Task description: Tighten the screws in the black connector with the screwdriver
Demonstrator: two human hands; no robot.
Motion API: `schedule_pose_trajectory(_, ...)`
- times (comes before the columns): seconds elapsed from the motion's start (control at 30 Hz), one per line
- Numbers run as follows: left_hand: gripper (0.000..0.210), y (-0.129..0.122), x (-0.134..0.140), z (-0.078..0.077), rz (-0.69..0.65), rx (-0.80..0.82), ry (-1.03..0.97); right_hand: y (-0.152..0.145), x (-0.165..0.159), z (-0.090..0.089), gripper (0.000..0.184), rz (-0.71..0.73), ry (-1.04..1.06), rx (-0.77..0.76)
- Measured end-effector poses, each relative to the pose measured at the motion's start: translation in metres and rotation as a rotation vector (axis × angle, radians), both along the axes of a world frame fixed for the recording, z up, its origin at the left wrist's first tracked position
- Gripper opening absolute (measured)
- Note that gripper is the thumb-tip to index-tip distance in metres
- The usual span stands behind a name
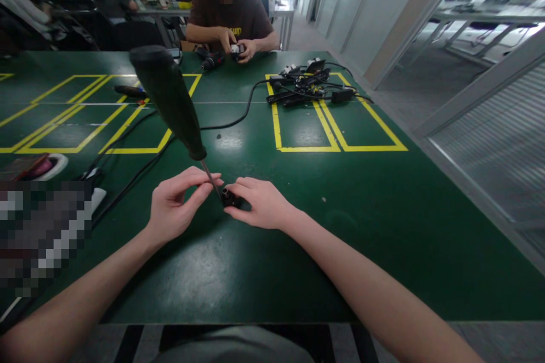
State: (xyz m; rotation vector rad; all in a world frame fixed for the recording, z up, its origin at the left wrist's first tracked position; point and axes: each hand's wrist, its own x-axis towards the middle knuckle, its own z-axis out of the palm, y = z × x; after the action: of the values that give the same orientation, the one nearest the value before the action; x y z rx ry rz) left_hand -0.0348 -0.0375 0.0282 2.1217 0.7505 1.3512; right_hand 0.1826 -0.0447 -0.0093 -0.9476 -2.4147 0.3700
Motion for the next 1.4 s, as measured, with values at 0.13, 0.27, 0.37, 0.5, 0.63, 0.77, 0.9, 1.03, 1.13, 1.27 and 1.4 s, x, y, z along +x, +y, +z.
schedule_pose_trajectory(0.13,0.013,0.0008,-0.0003,-0.0018,-0.001,-0.024,-0.004,0.0004,0.0000,-0.0002,0.022,0.007,0.012,-0.002)
schedule_pose_trajectory(0.27,0.008,0.0013,-0.0007,-0.0017,0.027,-0.044,-0.008,-0.0001,-0.0004,0.0009,0.022,0.011,0.027,0.005)
schedule_pose_trajectory(0.37,0.011,0.0006,-0.0006,0.0009,0.022,-0.037,-0.005,-0.0006,-0.0009,0.0020,0.019,0.006,0.025,0.009)
schedule_pose_trajectory(0.5,0.016,-0.0005,-0.0002,0.0041,0.001,-0.023,0.015,-0.0004,-0.0010,0.0027,0.018,0.003,0.012,0.001)
schedule_pose_trajectory(0.63,0.012,0.0002,-0.0002,0.0033,0.024,-0.029,0.010,0.0000,-0.0007,0.0022,0.021,0.011,0.009,0.011)
schedule_pose_trajectory(0.77,0.008,0.0007,-0.0005,0.0017,0.025,-0.023,-0.009,0.0003,-0.0005,0.0009,0.022,0.011,0.013,0.015)
schedule_pose_trajectory(0.9,0.013,0.0006,-0.0003,0.0013,-0.006,0.000,0.000,0.0002,-0.0004,0.0003,0.022,0.012,0.023,0.011)
schedule_pose_trajectory(1.03,0.010,0.0014,-0.0007,-0.0004,0.010,-0.009,-0.009,-0.0004,-0.0003,0.0009,0.022,0.007,0.027,0.004)
schedule_pose_trajectory(1.13,0.005,0.0017,-0.0013,-0.0009,0.025,-0.027,-0.020,-0.0006,-0.0002,0.0016,0.023,0.011,0.036,0.006)
schedule_pose_trajectory(1.27,0.008,0.0013,-0.0016,0.0000,0.009,-0.021,-0.022,-0.0002,-0.0001,0.0017,0.023,0.013,0.029,-0.005)
schedule_pose_trajectory(1.4,0.011,0.0011,-0.0012,0.0004,0.016,-0.025,-0.014,0.0003,0.0002,0.0008,0.023,0.013,0.019,-0.007)
